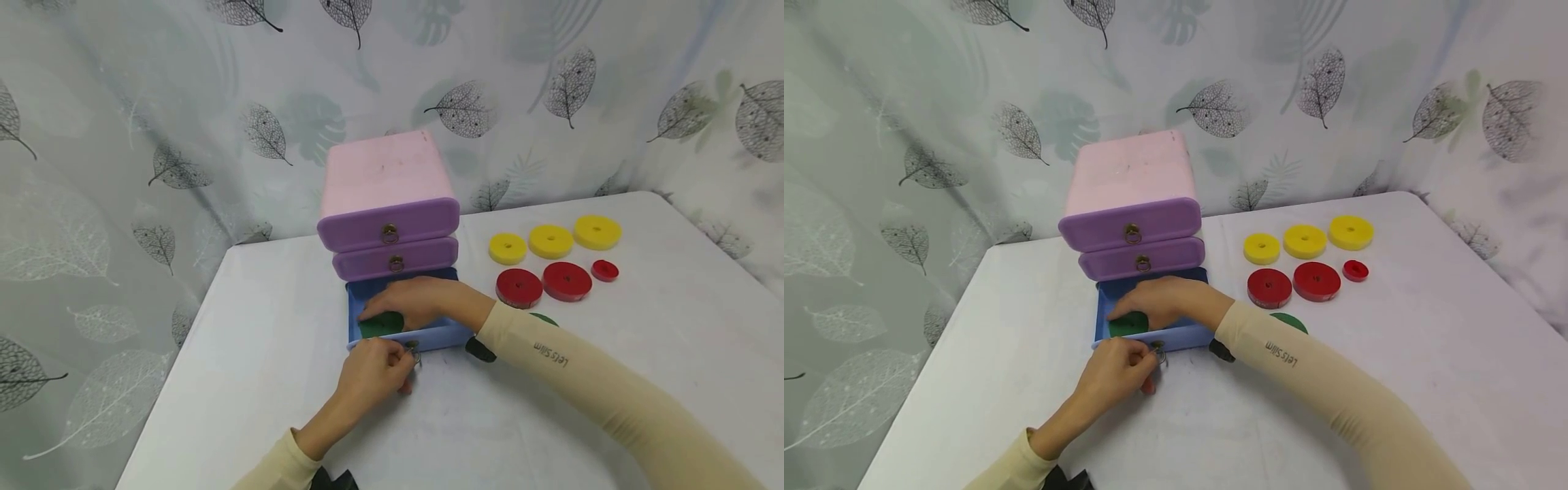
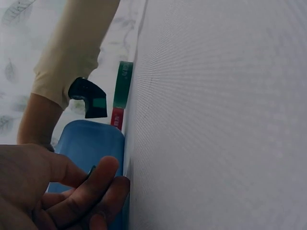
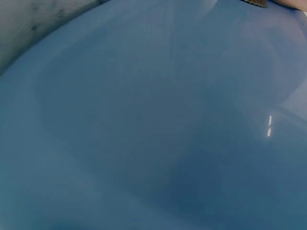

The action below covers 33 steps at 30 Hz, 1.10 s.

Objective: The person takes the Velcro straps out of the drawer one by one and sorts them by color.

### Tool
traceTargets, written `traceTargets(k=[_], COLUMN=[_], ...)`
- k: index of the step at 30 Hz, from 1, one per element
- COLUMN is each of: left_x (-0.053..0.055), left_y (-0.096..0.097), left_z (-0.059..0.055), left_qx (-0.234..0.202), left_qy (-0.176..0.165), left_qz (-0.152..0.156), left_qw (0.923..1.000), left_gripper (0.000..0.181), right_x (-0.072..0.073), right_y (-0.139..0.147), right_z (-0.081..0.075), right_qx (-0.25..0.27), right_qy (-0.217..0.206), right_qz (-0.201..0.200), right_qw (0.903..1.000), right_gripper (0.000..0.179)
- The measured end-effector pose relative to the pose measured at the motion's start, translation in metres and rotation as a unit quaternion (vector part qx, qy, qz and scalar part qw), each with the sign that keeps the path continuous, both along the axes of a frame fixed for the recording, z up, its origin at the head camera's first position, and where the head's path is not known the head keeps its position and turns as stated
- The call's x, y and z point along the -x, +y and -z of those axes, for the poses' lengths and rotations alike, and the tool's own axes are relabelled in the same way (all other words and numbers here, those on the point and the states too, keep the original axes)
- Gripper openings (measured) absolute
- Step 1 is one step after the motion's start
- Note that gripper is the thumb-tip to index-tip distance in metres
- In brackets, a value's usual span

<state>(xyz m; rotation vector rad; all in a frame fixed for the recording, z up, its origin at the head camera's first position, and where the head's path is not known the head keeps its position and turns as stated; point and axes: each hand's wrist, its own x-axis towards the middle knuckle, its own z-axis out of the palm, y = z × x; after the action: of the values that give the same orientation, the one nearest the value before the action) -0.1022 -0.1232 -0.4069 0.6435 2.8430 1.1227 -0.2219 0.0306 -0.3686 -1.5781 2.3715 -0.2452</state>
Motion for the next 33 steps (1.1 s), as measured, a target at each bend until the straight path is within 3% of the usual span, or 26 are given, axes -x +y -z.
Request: traceTargets(k=[8, 33], left_x=[-0.0015, -0.0030], left_y=[0.0002, 0.0028], left_z=[-0.0015, -0.0022], left_qx=[-0.008, -0.011], left_qy=[-0.007, -0.006], left_qz=[0.002, 0.004], left_qw=[0.9999, 0.9999], left_gripper=[0.031, 0.028], right_x=[-0.0025, -0.0027], right_y=[-0.0042, 0.0026], right_z=[-0.0037, -0.0026], right_qx=[-0.006, 0.004], right_qy=[0.013, -0.002], right_qz=[0.031, 0.038], right_qw=[0.9994, 0.9993], right_gripper=[0.062, 0.058])
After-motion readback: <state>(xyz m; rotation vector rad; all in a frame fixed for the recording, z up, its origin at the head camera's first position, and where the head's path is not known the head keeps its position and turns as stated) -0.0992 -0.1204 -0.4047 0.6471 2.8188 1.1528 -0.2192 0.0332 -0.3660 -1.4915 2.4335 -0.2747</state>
